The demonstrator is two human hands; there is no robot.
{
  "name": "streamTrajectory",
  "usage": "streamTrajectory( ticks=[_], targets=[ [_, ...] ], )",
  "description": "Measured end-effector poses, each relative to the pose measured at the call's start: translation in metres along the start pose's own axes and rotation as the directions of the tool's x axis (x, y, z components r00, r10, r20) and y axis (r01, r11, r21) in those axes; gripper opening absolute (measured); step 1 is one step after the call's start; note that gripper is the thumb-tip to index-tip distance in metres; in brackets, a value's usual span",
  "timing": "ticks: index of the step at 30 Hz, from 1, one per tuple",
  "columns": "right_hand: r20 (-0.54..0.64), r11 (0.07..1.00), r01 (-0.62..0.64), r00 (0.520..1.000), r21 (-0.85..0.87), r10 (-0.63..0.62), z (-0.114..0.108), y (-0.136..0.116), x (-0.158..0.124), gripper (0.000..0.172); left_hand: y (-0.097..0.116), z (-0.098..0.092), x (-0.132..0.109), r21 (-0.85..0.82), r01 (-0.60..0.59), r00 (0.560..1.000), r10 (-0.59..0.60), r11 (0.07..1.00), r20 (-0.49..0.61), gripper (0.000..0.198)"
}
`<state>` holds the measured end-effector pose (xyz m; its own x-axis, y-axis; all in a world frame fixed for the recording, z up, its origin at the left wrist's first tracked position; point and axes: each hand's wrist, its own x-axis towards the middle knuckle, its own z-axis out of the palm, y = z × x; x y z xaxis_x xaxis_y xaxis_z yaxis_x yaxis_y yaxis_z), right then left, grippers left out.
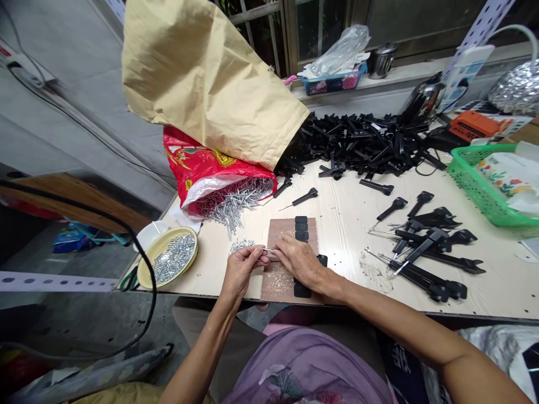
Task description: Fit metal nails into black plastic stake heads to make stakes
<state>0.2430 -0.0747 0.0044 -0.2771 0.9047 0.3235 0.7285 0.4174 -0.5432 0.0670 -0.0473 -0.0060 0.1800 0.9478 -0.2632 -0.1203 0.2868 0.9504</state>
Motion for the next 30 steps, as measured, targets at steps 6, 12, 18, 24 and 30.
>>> streamTrajectory(
  ticks=[6,12,18,24,30],
  targets=[
    [-0.003,0.996,-0.066,0.998,0.064,0.066,-0.024,0.026,-0.018,0.019,-0.006,0.030,0.005,0.019,0.031,0.994,-0.033,0.999,0.102,0.032],
    [0.013,0.995,-0.018,1.000,-0.098,0.019,-0.047,0.066,-0.029,0.023,-0.014,0.064,0.032,0.272,-0.063,0.978,0.004,0.960,0.210,0.032],
    [0.030,0.978,-0.047,0.998,-0.201,0.054,-0.052,0.104,-0.016,0.024,-0.014,0.068,0.050,0.513,-0.367,0.928,0.270,0.776,0.255,0.024],
    [0.075,0.969,0.118,0.992,-0.218,-0.104,-0.049,0.099,-0.023,0.029,-0.015,0.062,0.045,0.626,-0.415,0.904,0.379,0.661,0.199,0.028],
    [0.180,0.950,0.275,0.952,-0.145,-0.248,-0.051,0.096,-0.022,0.030,-0.022,0.061,0.047,0.616,-0.398,0.900,0.419,0.680,0.120,0.029]
  ],
)
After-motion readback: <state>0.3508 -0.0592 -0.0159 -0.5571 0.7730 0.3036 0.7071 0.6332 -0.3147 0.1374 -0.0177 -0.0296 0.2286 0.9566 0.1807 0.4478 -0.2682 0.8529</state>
